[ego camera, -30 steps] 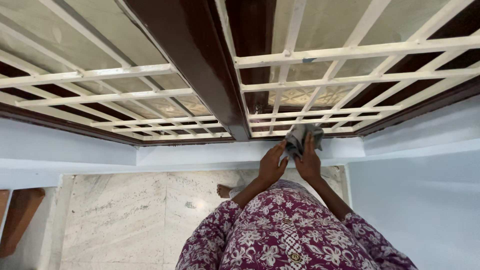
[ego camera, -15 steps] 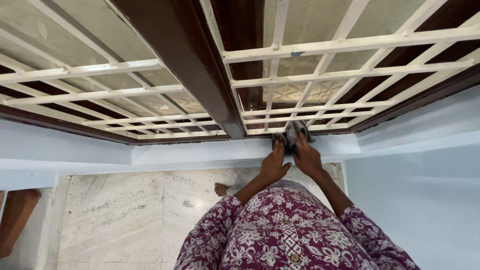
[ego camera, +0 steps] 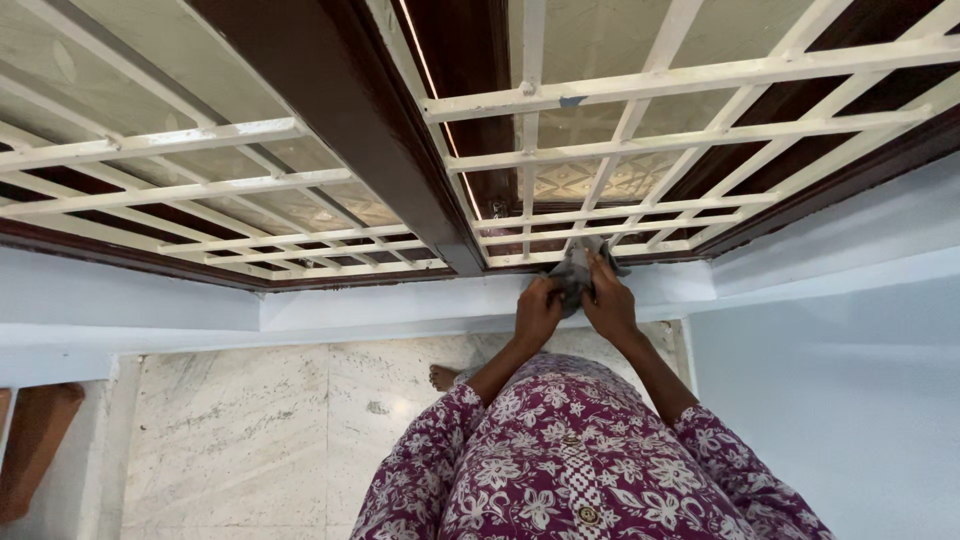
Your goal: The person cleans a window grill using a cloth, wiping across the metal bars and the wooden frame.
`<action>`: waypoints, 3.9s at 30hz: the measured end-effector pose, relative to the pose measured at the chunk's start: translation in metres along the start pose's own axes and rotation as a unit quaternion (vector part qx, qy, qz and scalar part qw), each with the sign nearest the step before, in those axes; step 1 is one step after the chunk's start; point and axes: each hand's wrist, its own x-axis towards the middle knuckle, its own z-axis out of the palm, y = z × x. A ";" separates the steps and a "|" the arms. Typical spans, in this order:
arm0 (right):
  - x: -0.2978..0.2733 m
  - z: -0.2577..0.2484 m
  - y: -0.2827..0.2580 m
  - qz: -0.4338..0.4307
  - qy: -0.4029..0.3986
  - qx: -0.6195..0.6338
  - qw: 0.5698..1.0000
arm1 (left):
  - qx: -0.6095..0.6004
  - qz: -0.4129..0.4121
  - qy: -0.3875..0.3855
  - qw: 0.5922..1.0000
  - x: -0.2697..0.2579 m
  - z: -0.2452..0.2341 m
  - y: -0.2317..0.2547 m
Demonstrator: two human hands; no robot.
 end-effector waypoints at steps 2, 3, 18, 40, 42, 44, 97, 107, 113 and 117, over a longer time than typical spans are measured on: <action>-0.002 0.000 0.002 -0.009 0.013 -0.016 1.000 | -0.064 -0.040 0.057 0.996 0.001 -0.005 0.010; -0.002 0.001 0.003 -0.018 0.028 -0.031 0.999 | -0.127 -0.079 0.113 0.982 0.004 -0.010 0.020; 0.003 -0.008 -0.033 -0.007 0.124 0.061 0.990 | 0.289 0.121 -0.065 0.947 -0.001 -0.025 0.022; 0.032 0.000 -0.039 -0.005 -0.080 -0.257 0.963 | 0.365 0.085 -0.117 0.920 0.022 -0.016 0.027; 0.032 0.005 -0.035 -0.028 -0.047 -0.263 0.963 | 0.291 0.082 -0.055 0.952 0.018 -0.018 0.026; 0.024 0.011 -0.029 -0.075 0.001 -0.267 0.961 | 0.300 0.095 -0.040 0.948 0.010 -0.018 0.027; 0.002 0.004 0.006 -0.173 0.036 -0.204 0.963 | 0.350 0.190 0.012 0.917 0.009 -0.005 0.007; -0.022 -0.051 0.020 0.065 0.258 0.206 0.942 | 0.131 0.212 -0.029 0.968 0.009 -0.019 0.044; 0.008 -0.007 0.009 -0.101 0.191 -0.055 0.975 | 0.089 0.196 0.022 0.976 0.017 -0.032 0.074; 0.010 0.010 0.036 -0.031 0.123 -0.112 0.986 | 0.068 0.179 0.038 0.981 0.014 -0.042 0.069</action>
